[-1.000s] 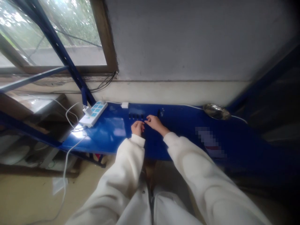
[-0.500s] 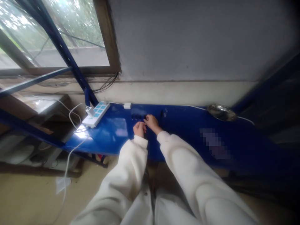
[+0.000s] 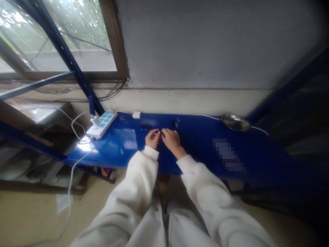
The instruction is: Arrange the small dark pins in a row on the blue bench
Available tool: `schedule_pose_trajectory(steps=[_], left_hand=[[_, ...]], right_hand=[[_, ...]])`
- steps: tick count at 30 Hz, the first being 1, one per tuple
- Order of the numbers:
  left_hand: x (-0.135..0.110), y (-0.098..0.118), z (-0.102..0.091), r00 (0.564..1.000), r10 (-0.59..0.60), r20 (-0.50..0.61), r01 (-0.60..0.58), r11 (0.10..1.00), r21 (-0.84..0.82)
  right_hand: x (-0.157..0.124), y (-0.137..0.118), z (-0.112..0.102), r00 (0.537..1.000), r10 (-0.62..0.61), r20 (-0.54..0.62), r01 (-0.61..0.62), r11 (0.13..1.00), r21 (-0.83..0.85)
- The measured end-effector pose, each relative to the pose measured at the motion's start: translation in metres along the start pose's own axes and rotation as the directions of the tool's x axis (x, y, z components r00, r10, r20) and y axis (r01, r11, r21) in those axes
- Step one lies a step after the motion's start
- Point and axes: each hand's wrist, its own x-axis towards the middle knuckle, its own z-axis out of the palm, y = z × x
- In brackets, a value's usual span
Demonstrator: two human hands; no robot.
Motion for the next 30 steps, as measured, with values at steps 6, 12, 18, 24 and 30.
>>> schedule_pose_trajectory(steps=[6,12,18,24,30], left_hand=[[0.001,-0.009,0.001,0.966,-0.105,0.234,0.117,0.992,-0.037],[0.000,-0.009,0.000,0.920,-0.125,0.371,0.143,0.989,-0.022],[-0.001,-0.006,-0.001,0.901,-0.118,0.417,0.112,0.993,0.039],[-0.001,-0.006,-0.001,0.908,-0.118,0.402,0.111,0.993,0.042],[0.004,-0.016,-0.001,0.914,-0.145,0.379,0.153,0.988,0.008]], right_hand=[[-0.017,0.018,0.006,0.980,0.128,-0.150,-0.096,0.975,0.202],[-0.027,0.030,0.018,0.928,0.303,-0.218,-0.186,0.882,0.434],[-0.028,0.031,0.023,0.947,0.286,-0.146,-0.213,0.900,0.380],[-0.029,0.032,0.024,0.959,0.249,-0.137,-0.177,0.900,0.399],[-0.028,0.033,0.026,0.947,0.270,-0.176,-0.173,0.887,0.428]])
